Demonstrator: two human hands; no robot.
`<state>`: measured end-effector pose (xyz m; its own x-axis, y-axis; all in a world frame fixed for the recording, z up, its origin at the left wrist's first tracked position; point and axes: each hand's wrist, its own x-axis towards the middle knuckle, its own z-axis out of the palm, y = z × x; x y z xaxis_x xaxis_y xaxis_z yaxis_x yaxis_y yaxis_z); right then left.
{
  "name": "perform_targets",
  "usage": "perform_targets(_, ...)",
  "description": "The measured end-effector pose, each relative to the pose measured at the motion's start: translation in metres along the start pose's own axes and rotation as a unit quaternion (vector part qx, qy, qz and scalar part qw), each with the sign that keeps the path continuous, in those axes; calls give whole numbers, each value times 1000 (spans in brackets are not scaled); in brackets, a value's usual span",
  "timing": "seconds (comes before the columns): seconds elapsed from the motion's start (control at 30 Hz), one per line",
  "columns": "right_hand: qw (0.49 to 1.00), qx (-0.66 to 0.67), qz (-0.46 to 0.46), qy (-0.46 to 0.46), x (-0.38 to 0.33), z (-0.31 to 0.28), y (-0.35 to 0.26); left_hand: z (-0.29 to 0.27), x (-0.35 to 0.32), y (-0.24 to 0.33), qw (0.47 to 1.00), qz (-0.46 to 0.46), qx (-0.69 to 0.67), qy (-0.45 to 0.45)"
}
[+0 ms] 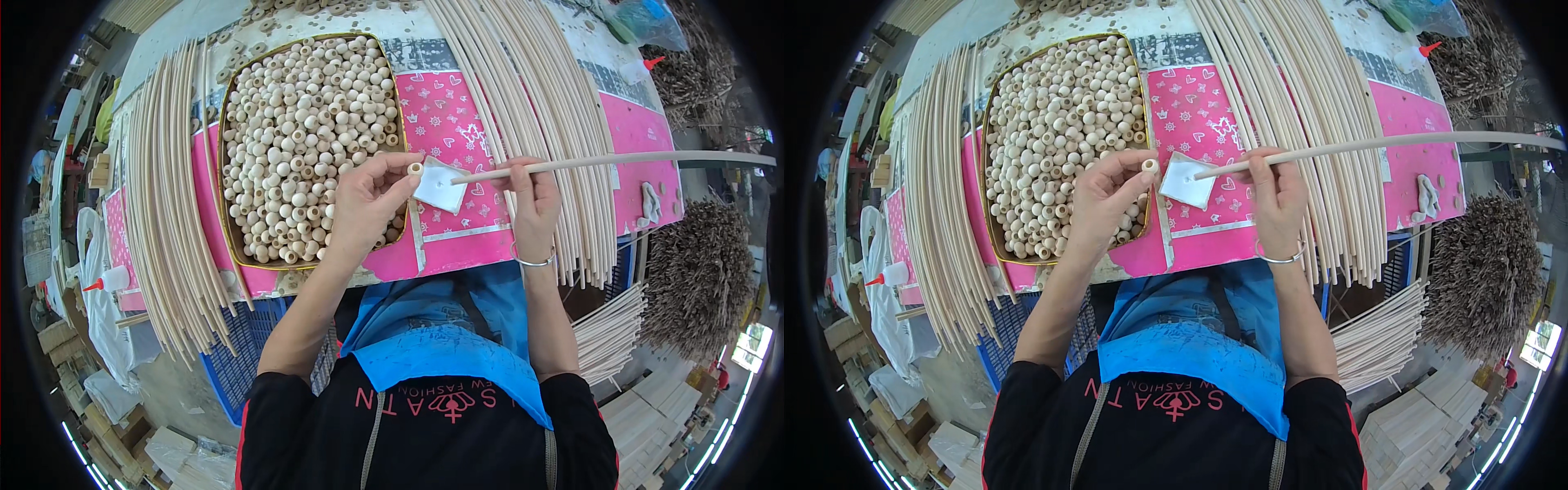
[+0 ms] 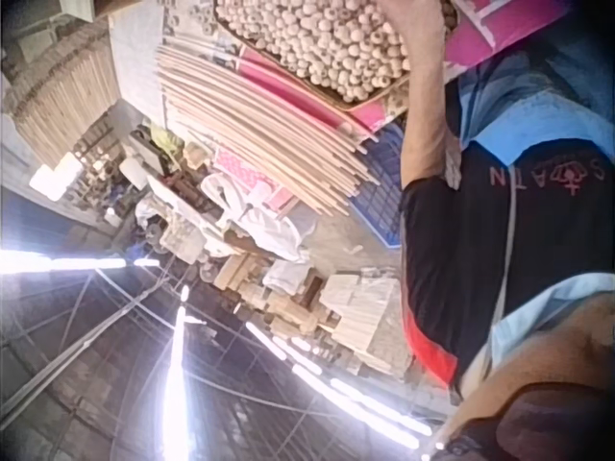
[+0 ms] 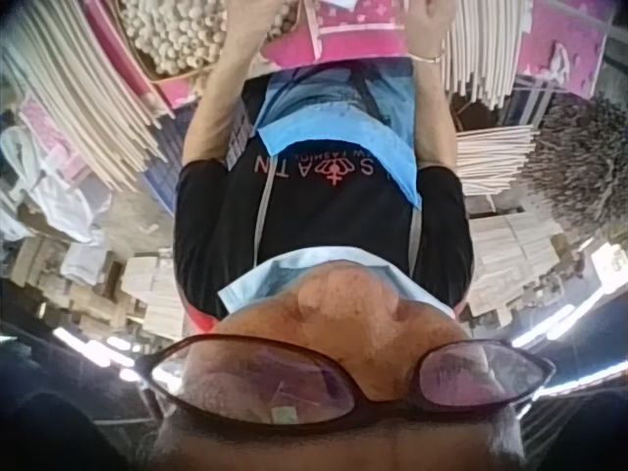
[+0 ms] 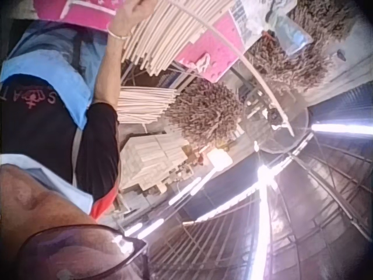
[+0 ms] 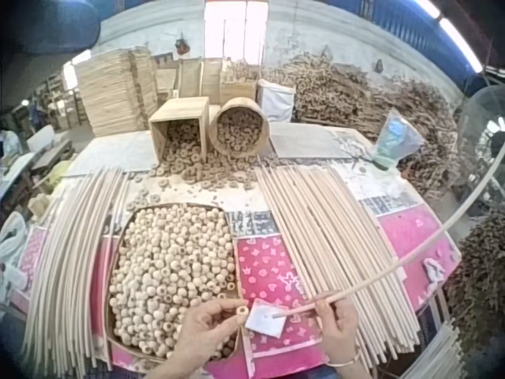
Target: Assembling wooden dowels by applying glue and attaching small wooden beads at a workbench in a workshop.
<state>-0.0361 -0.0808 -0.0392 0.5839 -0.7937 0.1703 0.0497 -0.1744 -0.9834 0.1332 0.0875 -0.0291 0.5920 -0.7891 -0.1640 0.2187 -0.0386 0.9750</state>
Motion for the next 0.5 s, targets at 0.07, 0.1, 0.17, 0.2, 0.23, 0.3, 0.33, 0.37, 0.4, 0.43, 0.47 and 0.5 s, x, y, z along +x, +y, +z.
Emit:
perform_targets(0.07, 999, 35, -2, 27, 2, -1, -11, 2, -1, -3, 1000, 5, 8, -5)
perform_targets(0.1, 999, 41, -10, 30, 3, -2, -17, 3, -1, -4, 1000, 10, 16, -8)
perform_targets(0.17, 998, 54, -18, 37, 5, -4, -30, 10, 1, -2, 999, 20, 48, 2)
perform_targets(0.2, 996, 68, -25, 42, 6, -5, -36, 13, 2, -1, 996, 30, 80, 15)
perform_targets(0.23, 996, 69, -26, 42, 5, -4, -42, 15, 2, -2, 996, 30, 81, 15)
perform_targets(0.3, 996, 49, -55, 41, 4, -3, -53, 18, 3, -5, 993, 51, 106, 9)
perform_targets(0.33, 996, 49, -55, 42, 4, -3, -57, 19, 3, -5, 993, 51, 106, 8)
perform_targets(0.37, 996, 53, -63, 34, 4, -2, -59, 21, 4, -5, 994, 45, 96, 1)
perform_targets(0.4, 996, 56, -71, 25, 3, -1, -61, 22, 4, -4, 996, 39, 85, -5)
perform_targets(0.43, 996, 56, -71, 26, 3, -1, -61, 24, 4, -2, 996, 39, 86, -6)
perform_targets(0.47, 996, 59, -71, 21, 2, -1, -61, 25, 3, 1, 996, 29, 78, -19)
perform_targets(0.5, 995, 62, -70, 14, 2, -1, -61, 26, 2, 4, 997, 19, 72, -30)
